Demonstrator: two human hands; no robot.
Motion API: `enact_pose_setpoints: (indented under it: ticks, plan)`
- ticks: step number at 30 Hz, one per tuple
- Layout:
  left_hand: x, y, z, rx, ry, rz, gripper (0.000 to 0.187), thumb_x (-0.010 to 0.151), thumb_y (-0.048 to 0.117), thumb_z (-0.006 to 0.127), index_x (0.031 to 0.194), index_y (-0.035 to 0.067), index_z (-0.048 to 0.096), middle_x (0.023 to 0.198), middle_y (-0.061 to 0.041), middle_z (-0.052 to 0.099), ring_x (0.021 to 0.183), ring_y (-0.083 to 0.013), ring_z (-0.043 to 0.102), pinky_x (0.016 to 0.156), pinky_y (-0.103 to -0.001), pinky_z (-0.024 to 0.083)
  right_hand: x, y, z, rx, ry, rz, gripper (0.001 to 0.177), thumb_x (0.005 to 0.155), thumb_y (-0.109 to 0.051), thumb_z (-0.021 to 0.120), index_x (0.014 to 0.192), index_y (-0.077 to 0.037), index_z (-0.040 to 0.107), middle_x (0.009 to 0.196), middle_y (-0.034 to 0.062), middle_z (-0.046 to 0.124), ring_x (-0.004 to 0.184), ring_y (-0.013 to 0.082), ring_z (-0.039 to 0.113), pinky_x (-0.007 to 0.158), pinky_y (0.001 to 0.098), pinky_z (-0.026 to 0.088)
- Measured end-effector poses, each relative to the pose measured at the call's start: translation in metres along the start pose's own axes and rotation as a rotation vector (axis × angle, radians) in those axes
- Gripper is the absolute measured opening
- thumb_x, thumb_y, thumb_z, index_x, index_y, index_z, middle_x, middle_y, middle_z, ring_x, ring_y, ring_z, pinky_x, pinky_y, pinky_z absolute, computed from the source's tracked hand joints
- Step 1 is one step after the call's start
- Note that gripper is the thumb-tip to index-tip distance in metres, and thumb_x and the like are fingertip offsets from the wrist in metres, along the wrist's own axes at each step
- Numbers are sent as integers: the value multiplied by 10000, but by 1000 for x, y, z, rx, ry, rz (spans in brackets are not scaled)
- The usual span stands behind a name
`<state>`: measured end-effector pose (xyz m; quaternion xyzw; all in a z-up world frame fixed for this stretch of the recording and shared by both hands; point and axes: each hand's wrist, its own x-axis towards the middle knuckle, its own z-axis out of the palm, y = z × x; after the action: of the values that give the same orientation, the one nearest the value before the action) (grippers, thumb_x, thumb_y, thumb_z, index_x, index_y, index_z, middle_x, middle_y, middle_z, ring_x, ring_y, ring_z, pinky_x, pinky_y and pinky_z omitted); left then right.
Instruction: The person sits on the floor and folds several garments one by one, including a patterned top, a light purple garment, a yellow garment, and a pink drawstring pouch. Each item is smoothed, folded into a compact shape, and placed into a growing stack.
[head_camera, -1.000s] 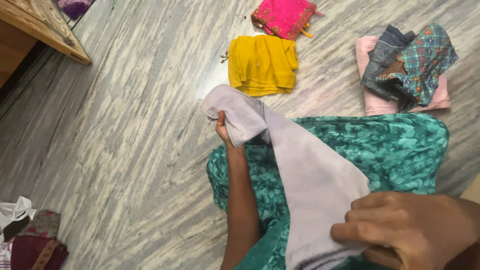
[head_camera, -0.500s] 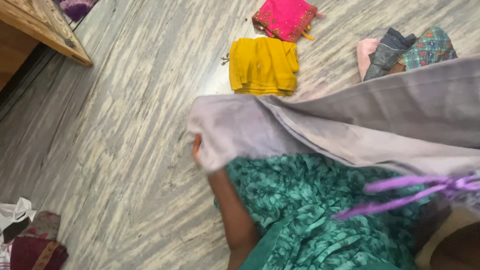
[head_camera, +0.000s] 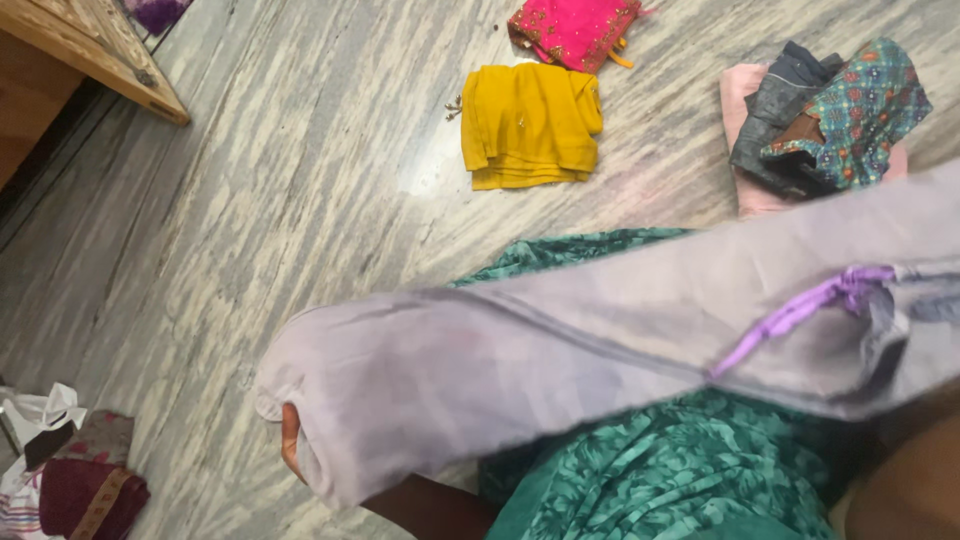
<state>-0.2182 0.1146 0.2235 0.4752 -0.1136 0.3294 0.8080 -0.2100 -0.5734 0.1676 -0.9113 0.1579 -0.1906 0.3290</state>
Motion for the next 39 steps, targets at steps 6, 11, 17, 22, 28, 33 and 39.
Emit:
enact_pose_setpoints:
  ticks: [6, 11, 17, 22, 28, 33, 39]
  plan:
    - [6, -1, 2, -5, -6, -26, 473, 993, 249, 599, 1362, -46, 566, 1311, -197, 657, 1231, -366, 615, 1133, -512, 447, -32, 23, -27, -154, -196, -24, 778, 752, -407, 795, 1444, -107, 599, 1347, 133, 668, 1202, 294, 646, 996, 436, 506]
    - [3, 19, 2, 12, 10, -12, 470, 993, 249, 602, 1358, -45, 569, 1304, -193, 659, 1225, -362, 617, 1130, -508, 451, -38, 30, -4, -249, -437, -109, 826, 743, -448, 799, 1476, -128, 594, 1404, 133, 653, 1264, 303, 627, 1041, 445, 493]
    - [10, 47, -2, 34, 3, 28, 465, 992, 249, 605, 1352, -43, 573, 1296, -189, 663, 1218, -357, 620, 1126, -504, 454, -38, 7, 64, -521, -452, -338, 718, 655, -523, 856, 1279, -206, 693, 1511, 153, 563, 1367, 361, 525, 1028, 579, 393]
    - [4, 67, -11, 45, 12, 50, 461, 991, 248, 608, 1348, -42, 576, 1289, -185, 666, 1213, -352, 622, 1122, -501, 458, -21, 6, 105, -327, -599, -173, 638, 839, -482, 754, 1404, -211, 634, 1457, 80, 623, 1348, 334, 565, 1075, 634, 418]
    - [-1, 85, -18, 80, 8, 60, 457, 990, 248, 611, 1343, -40, 580, 1281, -181, 669, 1206, -347, 624, 1118, -497, 461, -4, 17, 213, -361, -733, -315, 523, 822, -198, 664, 1344, -235, 670, 1436, 63, 607, 1349, 307, 490, 1027, 700, 316]
    - [-1, 89, -20, 98, -1, 44, 453, 989, 248, 614, 1338, -39, 583, 1274, -177, 672, 1200, -343, 626, 1114, -493, 465, -28, 23, 259, -467, -812, -313, 224, 896, -280, 664, 1061, -256, 814, 1195, -11, 764, 1319, 214, 590, 1138, 593, 275]
    - [-1, 85, -18, 101, -18, 30, 449, 988, 248, 618, 1333, -37, 587, 1266, -172, 676, 1194, -338, 629, 1110, -489, 468, 8, 4, 200, -213, -331, -253, 197, 938, -257, 721, 1072, -138, 803, 978, 154, 761, 933, 334, 710, 1036, 519, 410]
